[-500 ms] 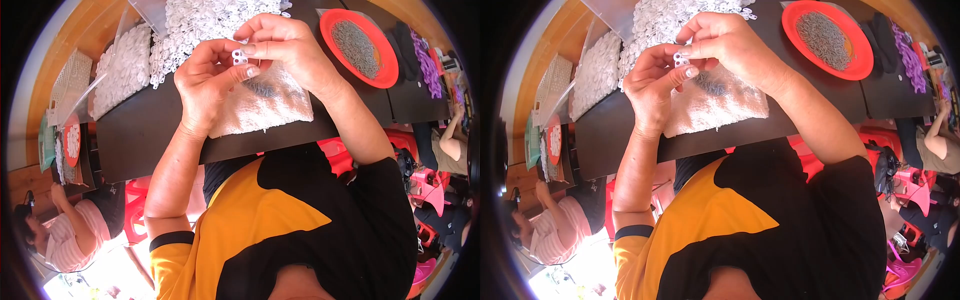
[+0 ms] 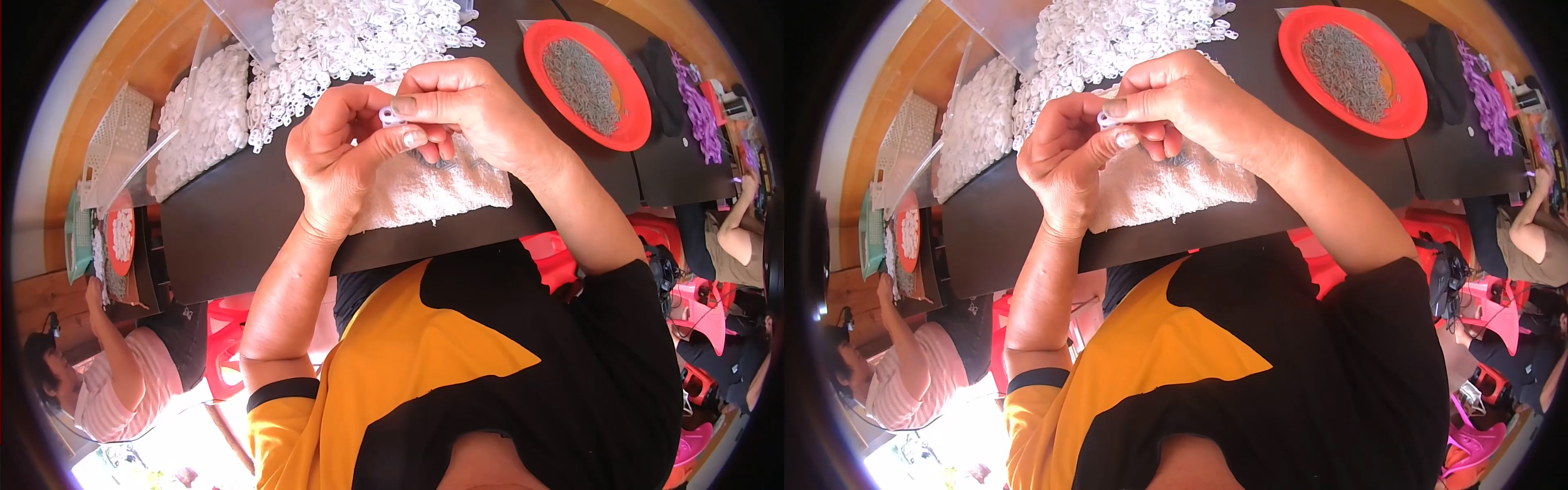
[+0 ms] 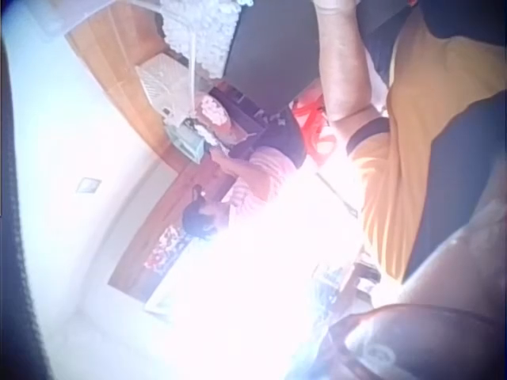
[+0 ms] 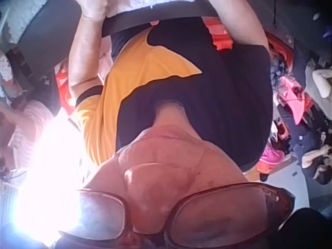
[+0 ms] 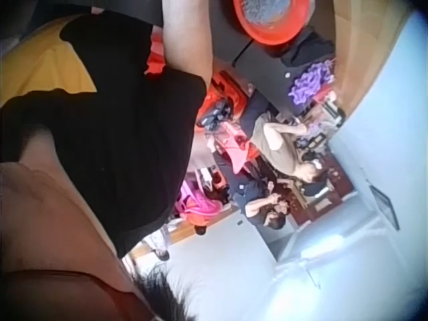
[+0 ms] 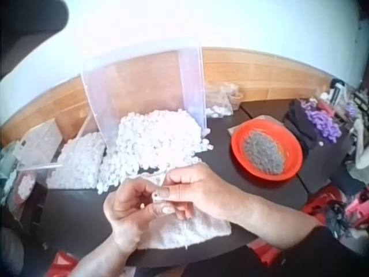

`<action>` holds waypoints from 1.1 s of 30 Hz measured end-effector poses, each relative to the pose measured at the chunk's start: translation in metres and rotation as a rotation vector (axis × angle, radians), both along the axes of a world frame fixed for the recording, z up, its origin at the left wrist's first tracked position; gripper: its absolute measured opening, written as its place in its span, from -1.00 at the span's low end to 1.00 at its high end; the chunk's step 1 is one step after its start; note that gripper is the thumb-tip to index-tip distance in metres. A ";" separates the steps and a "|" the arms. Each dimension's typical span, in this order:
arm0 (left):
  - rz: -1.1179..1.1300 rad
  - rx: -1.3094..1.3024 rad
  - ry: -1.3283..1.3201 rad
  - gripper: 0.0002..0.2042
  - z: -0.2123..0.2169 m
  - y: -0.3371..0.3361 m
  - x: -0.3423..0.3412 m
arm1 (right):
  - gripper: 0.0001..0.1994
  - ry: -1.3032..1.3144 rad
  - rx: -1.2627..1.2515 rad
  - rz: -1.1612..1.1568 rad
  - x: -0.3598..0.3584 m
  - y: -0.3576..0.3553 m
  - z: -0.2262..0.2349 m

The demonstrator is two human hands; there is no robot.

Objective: Manually assembling small plastic and metal components at a workbench.

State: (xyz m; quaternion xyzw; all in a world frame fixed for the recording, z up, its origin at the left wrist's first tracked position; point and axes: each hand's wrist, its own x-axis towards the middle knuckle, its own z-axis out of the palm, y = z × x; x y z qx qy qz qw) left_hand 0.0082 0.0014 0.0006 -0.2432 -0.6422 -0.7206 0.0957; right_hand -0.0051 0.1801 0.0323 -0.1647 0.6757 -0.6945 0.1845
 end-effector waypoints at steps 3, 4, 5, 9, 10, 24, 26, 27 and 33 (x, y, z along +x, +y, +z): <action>-0.007 -0.037 0.059 -0.76 0.002 -0.003 0.001 | -0.78 -0.054 -0.013 0.036 0.001 0.000 0.003; -0.010 -0.075 0.100 -0.77 -0.001 -0.006 0.000 | -0.78 -0.055 -0.014 0.035 0.001 0.000 0.002; -0.011 -0.075 0.099 -0.77 0.000 -0.005 0.001 | -0.79 -0.072 -0.056 0.058 0.001 0.000 0.001; -0.068 -0.014 0.108 -0.78 0.002 -0.005 0.002 | -0.80 -0.118 -0.147 0.089 -0.001 -0.002 -0.003; -0.069 -0.031 0.129 -0.78 0.001 -0.005 0.001 | -0.80 -0.119 -0.148 0.089 -0.001 -0.003 -0.004; -0.047 -0.001 -0.090 -0.78 0.006 -0.001 -0.004 | -0.79 -0.049 -0.144 -0.043 -0.007 -0.004 -0.008; -0.064 0.024 -0.078 -0.77 0.005 -0.001 -0.003 | -0.80 -0.007 -0.117 -0.048 -0.008 0.000 -0.006; -0.062 0.022 -0.076 -0.77 0.003 -0.003 -0.003 | -0.80 0.015 -0.108 -0.046 -0.008 0.000 -0.005; -0.005 -0.028 -0.047 -0.78 0.001 -0.003 -0.002 | -0.80 0.067 -0.086 -0.044 -0.006 0.000 -0.005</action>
